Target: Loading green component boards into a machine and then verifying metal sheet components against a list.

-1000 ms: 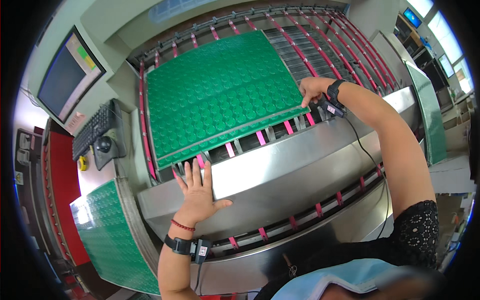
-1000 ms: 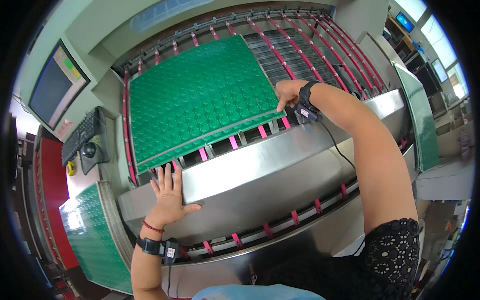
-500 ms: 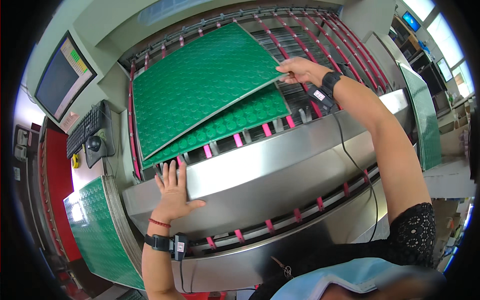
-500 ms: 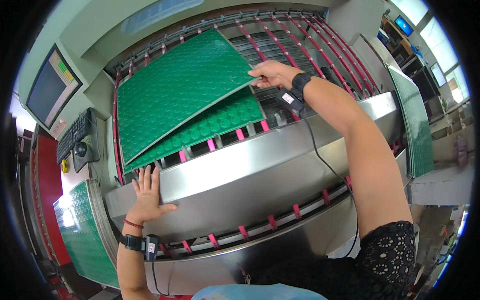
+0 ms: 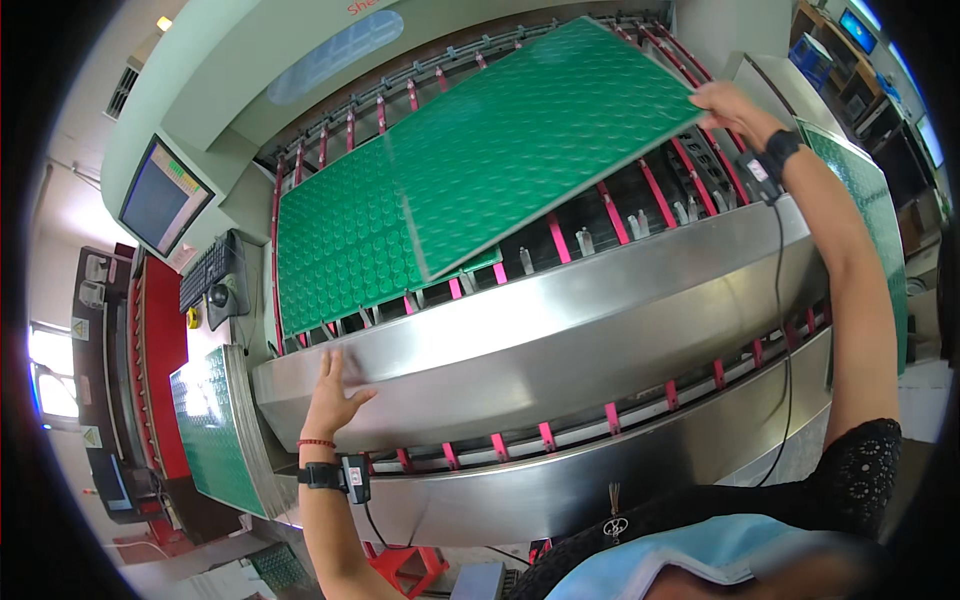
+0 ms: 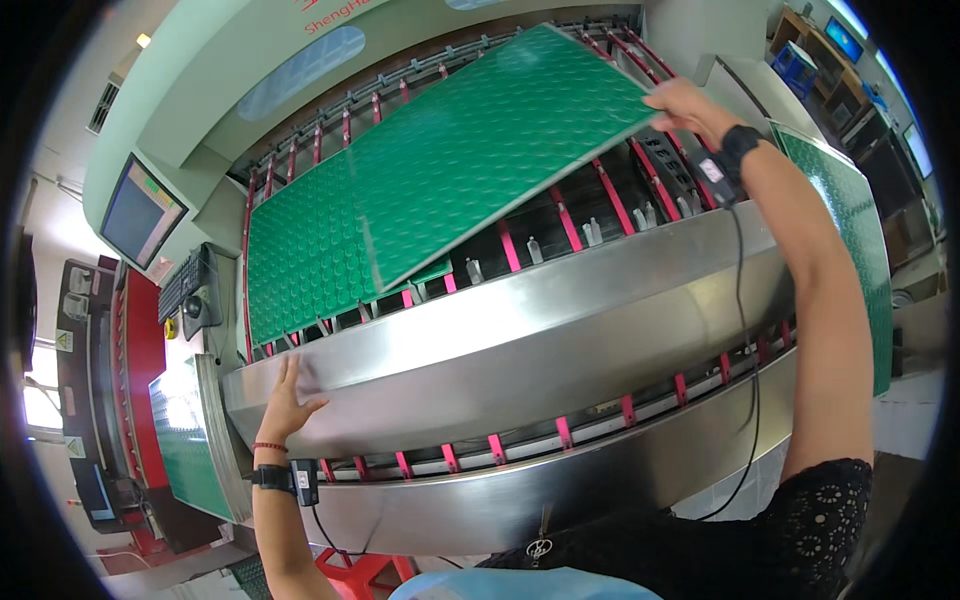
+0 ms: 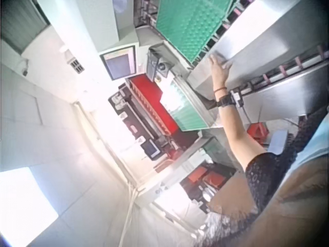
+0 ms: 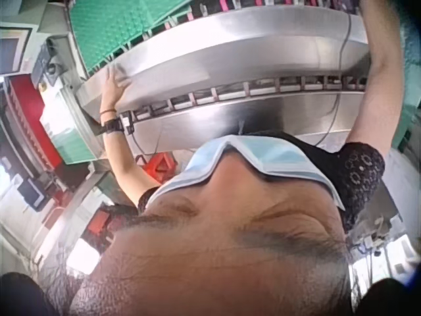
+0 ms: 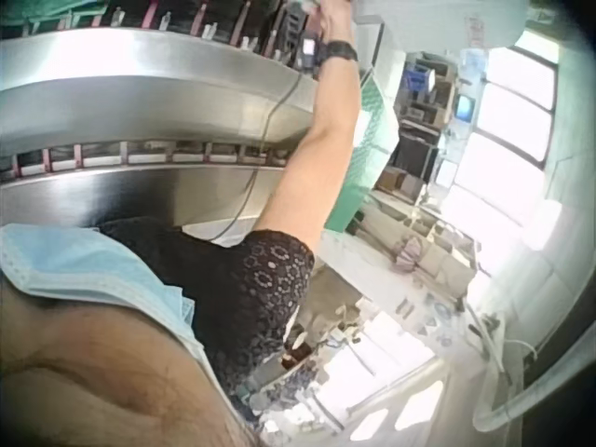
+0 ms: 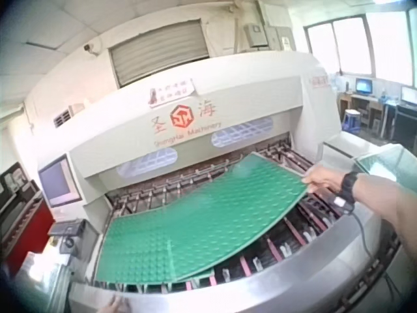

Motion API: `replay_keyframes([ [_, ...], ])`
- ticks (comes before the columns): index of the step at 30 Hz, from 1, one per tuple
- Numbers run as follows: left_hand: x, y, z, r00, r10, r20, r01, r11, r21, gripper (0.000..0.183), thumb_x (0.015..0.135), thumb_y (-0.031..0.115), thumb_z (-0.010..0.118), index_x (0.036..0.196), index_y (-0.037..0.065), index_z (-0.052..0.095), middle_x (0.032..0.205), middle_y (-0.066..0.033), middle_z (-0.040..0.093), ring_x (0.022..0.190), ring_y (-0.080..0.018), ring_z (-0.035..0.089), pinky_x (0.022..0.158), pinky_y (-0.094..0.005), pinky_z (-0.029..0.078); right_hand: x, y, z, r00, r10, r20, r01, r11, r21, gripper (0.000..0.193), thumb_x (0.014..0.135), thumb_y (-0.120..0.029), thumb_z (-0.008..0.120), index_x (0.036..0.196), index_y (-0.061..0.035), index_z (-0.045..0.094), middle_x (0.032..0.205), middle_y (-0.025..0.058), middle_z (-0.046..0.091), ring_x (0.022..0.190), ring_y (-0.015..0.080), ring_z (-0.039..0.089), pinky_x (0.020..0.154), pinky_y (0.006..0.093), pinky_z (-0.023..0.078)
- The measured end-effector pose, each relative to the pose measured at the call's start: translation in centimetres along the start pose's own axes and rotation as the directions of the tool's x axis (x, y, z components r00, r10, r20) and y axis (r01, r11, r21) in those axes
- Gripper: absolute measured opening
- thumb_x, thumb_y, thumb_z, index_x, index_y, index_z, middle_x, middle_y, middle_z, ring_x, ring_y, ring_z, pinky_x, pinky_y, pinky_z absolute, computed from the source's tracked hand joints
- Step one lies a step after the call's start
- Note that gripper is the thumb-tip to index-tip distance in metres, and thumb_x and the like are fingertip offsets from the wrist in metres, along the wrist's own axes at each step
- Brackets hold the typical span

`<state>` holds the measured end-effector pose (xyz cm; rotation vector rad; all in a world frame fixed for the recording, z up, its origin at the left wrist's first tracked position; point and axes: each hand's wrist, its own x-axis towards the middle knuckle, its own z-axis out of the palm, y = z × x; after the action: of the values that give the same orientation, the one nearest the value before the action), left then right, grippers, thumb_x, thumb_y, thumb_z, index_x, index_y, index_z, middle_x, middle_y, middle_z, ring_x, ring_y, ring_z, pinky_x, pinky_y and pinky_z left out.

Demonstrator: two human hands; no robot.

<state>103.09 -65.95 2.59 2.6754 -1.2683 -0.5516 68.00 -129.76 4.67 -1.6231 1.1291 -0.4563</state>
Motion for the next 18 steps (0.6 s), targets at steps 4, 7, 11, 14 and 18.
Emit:
replay_keyframes([
  [4,4.4,9.2,-0.1,0.991,0.131,-0.013,-0.131,0.989,-0.074,0.082,0.069,0.027,0.075,0.132,-0.002,0.032,0.137,-0.0246,0.030,0.125,-0.0350,0.036,0.096,-0.0376,0.039,1.0,5.8,-8.0,0.995,0.081,-0.049,-0.087,0.988,-0.125,0.021,0.080,-0.015,0.063,0.095,-0.0005,0.059,0.077,0.0034,0.053,0.060,0.0143,0.051,0.049,0.0290,0.050],
  [7,8.4,15.6,0.1,0.991,0.130,0.022,-0.121,0.959,-0.255,0.078,0.071,0.036,0.072,0.125,-0.010,0.038,0.125,-0.0256,0.046,0.112,-0.0360,0.049,0.092,-0.0385,0.042,2.5,9.5,-10.1,0.984,0.152,-0.093,-0.162,0.979,-0.123,0.025,0.079,-0.016,0.064,0.098,0.0002,0.058,0.086,0.0070,0.056,0.063,0.0178,0.055,0.049,0.0306,0.051],
  [11,14.5,19.9,2.0,0.996,0.049,0.069,-0.034,0.978,-0.207,0.068,0.074,0.036,0.068,0.117,-0.011,0.047,0.107,-0.0249,0.057,0.096,-0.0300,0.060,0.083,-0.0355,0.047,2.9,11.0,-9.5,0.971,0.224,-0.087,-0.233,0.965,-0.118,0.034,0.081,-0.016,0.062,0.105,0.0066,0.054,0.098,0.0160,0.055,0.066,0.0248,0.059,0.052,0.0319,0.053],
  [14,18.9,22.6,3.3,0.987,-0.041,0.153,0.088,0.945,-0.314,0.058,0.077,0.034,0.066,0.109,-0.013,0.052,0.098,-0.0236,0.061,0.082,-0.0265,0.063,0.074,-0.0335,0.051,3.6,12.1,-11.1,0.970,0.240,-0.050,-0.245,0.955,-0.169,0.039,0.082,-0.018,0.062,0.110,0.0078,0.052,0.101,0.0168,0.056,0.070,0.0268,0.061,0.053,0.0320,0.053],
  [18,22.5,22.9,6.1,0.877,-0.181,0.446,0.408,0.771,-0.489,0.050,0.081,0.033,0.065,0.097,-0.014,0.057,0.085,-0.0174,0.060,0.068,-0.0226,0.061,0.062,-0.0313,0.053,4.2,12.8,-11.5,0.975,0.221,-0.012,-0.219,0.955,-0.200,0.042,0.082,-0.021,0.063,0.109,0.0086,0.051,0.098,0.0165,0.056,0.069,0.0252,0.061,0.054,0.0323,0.054],
])
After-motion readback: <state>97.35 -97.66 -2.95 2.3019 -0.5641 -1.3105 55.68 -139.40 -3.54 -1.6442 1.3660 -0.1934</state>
